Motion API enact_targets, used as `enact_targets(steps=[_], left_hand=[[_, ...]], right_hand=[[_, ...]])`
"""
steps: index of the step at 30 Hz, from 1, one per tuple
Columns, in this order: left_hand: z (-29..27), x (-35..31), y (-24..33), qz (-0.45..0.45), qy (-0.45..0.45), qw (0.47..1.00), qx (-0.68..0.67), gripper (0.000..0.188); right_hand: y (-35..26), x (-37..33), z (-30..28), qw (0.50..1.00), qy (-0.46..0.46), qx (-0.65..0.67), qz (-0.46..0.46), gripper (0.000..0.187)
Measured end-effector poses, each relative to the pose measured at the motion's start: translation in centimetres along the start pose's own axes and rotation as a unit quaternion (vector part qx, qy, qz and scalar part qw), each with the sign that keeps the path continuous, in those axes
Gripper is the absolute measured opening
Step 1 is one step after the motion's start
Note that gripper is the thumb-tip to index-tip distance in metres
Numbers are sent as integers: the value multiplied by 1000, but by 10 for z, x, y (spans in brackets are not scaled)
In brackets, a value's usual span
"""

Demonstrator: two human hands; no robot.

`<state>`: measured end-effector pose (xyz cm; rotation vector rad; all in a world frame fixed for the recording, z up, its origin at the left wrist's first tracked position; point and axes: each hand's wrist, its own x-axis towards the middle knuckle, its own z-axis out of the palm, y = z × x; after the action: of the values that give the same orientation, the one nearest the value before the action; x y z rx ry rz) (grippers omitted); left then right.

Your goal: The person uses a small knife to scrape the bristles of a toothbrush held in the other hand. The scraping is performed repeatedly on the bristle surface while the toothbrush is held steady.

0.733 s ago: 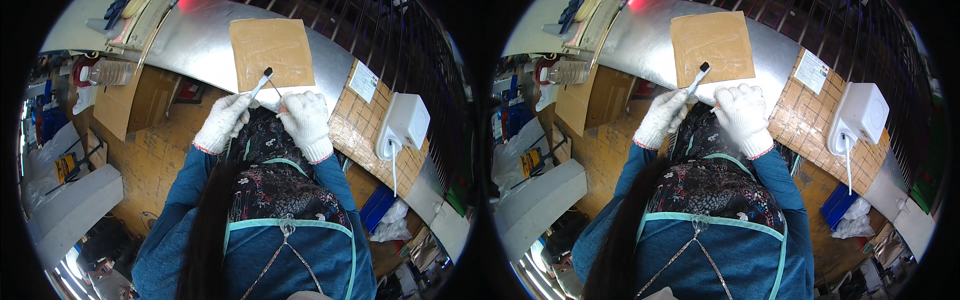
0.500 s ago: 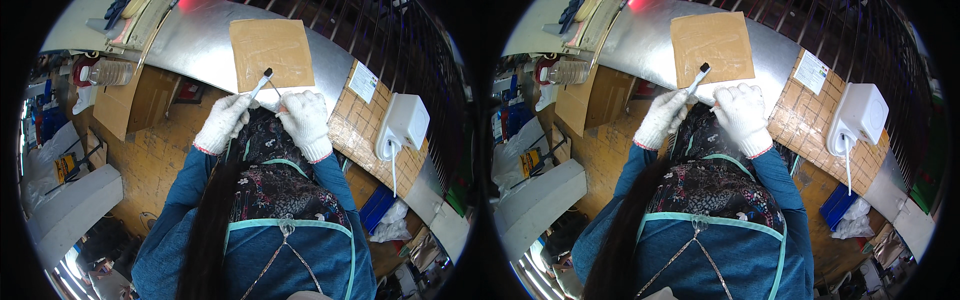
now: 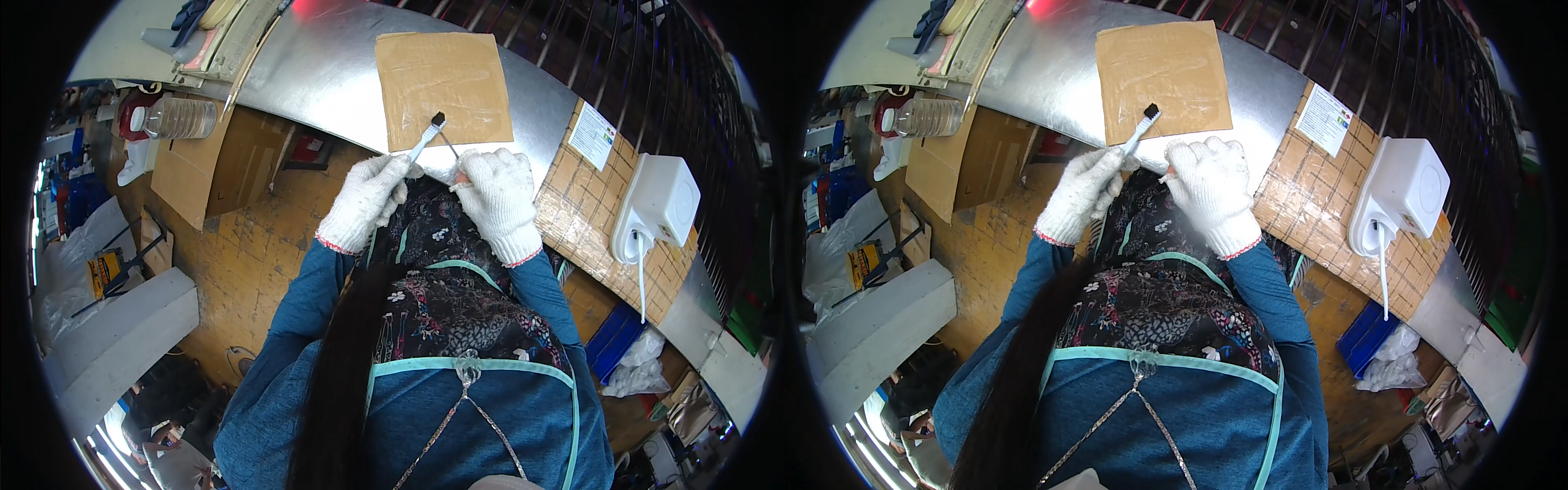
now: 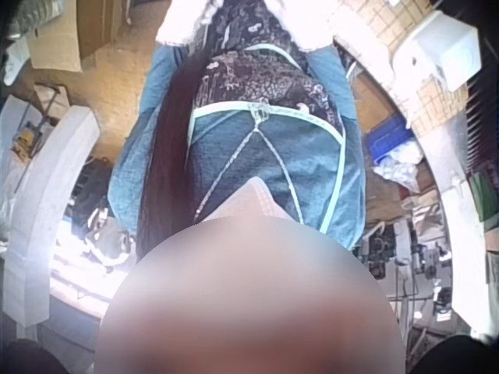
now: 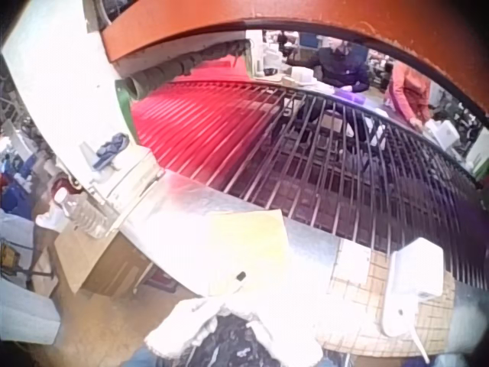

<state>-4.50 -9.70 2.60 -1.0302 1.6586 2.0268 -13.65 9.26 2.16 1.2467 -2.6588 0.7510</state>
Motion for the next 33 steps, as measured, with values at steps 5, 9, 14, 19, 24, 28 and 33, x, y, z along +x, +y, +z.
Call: enact_targets(steps=[5, 9, 14, 19, 24, 28, 33], left_hand=[[0, 0, -1, 0, -1, 1000, 2, 37], [0, -2, 0, 3, 6, 1000, 2, 37], [1, -1, 0, 2, 10, 1000, 1, 38], [1, -2, 1, 2, 14, 1000, -7, 38], [2, -3, 1, 2, 20, 1000, -1, 38], [2, -3, 1, 3, 13, 1000, 2, 38], [2, -4, 2, 4, 15, 1000, 10, 38]], right_hand=[[-1, 0, -1, 1000, 2, 4, -1, 18], [-2, 0, -3, 1000, -7, 5, 2, 17], [-2, 0, -2, 1000, -7, 11, 4, 17], [1, -1, 1, 1000, 1, 1, -11, 19], [1, -1, 2, 1000, -11, -11, -13, 20], [-1, 0, 0, 1000, -2, 2, -3, 16], [-1, -1, -2, 1000, -12, 1, -12, 18]])
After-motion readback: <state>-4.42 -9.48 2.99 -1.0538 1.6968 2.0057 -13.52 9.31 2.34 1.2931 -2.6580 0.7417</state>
